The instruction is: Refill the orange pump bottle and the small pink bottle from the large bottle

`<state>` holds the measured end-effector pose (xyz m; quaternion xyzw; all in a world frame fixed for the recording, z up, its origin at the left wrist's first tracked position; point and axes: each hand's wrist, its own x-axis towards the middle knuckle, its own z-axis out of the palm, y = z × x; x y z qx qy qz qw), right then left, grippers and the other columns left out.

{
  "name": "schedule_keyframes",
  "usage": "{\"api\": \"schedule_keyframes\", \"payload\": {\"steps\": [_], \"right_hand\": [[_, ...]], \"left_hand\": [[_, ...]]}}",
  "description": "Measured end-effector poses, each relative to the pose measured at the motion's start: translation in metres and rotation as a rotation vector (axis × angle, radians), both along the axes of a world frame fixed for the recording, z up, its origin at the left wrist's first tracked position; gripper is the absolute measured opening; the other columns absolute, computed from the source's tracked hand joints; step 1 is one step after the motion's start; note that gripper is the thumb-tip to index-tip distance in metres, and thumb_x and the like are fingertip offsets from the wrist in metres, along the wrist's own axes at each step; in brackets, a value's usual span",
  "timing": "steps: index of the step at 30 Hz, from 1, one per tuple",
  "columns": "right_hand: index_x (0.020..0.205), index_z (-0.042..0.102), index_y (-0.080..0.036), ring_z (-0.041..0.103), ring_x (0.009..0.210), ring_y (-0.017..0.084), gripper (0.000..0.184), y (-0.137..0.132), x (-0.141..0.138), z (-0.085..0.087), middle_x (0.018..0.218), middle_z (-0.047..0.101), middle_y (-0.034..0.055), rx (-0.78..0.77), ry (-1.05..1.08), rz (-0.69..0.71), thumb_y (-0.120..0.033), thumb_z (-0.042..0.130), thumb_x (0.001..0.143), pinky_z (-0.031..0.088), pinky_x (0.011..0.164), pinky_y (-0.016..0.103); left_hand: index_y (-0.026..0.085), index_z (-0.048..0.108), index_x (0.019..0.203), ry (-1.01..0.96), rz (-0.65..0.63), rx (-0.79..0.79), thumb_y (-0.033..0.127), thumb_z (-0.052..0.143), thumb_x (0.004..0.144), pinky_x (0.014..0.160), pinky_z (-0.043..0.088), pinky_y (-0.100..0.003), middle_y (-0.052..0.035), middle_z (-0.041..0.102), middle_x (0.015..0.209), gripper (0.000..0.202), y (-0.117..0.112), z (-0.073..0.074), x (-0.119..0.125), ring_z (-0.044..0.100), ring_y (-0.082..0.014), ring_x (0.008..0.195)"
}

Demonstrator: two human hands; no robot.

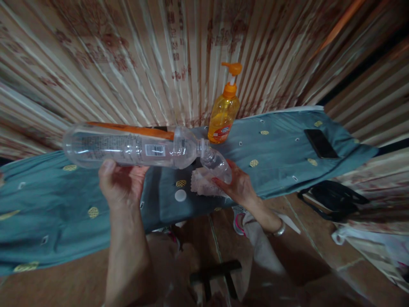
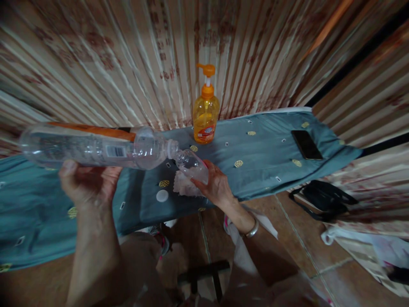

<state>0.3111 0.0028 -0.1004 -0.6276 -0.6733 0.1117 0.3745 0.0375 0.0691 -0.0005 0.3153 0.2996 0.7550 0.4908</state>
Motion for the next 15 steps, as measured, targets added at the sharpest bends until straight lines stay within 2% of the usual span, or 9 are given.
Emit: {"api": "schedule_keyframes", "payload": {"steps": [4, 9, 15], "right_hand": [[0.137, 0.063, -0.011, 0.079, 0.111, 0.036, 0.069, 0.0006, -0.0005, -0.0024, 0.123, 0.079, 0.0233, 0.019, -0.003, 0.001, -0.065, 0.065, 0.094, 0.066, 0.095, 0.049], [0.139, 0.063, -0.014, 0.079, 0.111, 0.037, 0.067, 0.0003, -0.0007, -0.0025, 0.123, 0.080, 0.0218, 0.012, -0.009, -0.015, -0.060, 0.071, 0.092, 0.067, 0.093, 0.050], [0.139, 0.063, -0.013, 0.080, 0.110, 0.037, 0.067, -0.0005, -0.0002, -0.0016, 0.122, 0.080, 0.0221, 0.017, 0.002, -0.002, -0.060, 0.072, 0.092, 0.067, 0.093, 0.050]], "left_hand": [[0.029, 0.076, 0.097, 0.020, 0.011, -0.005, 0.043, 0.090, 0.058, 0.087, 0.069, -0.048, -0.0008, 0.082, 0.102, 0.044, 0.0009, -0.0006, -0.0024, 0.077, -0.0299, 0.103], [0.031, 0.073, 0.084, -0.001, -0.008, -0.025, 0.040, 0.095, 0.050, 0.074, 0.070, -0.046, -0.0041, 0.082, 0.101, 0.041, 0.0034, -0.0025, -0.0068, 0.078, -0.0340, 0.101], [0.029, 0.072, 0.091, 0.002, 0.005, -0.008, 0.044, 0.091, 0.058, 0.085, 0.070, -0.048, -0.0024, 0.079, 0.096, 0.040, 0.0027, -0.0034, -0.0044, 0.077, -0.0329, 0.108]]}}
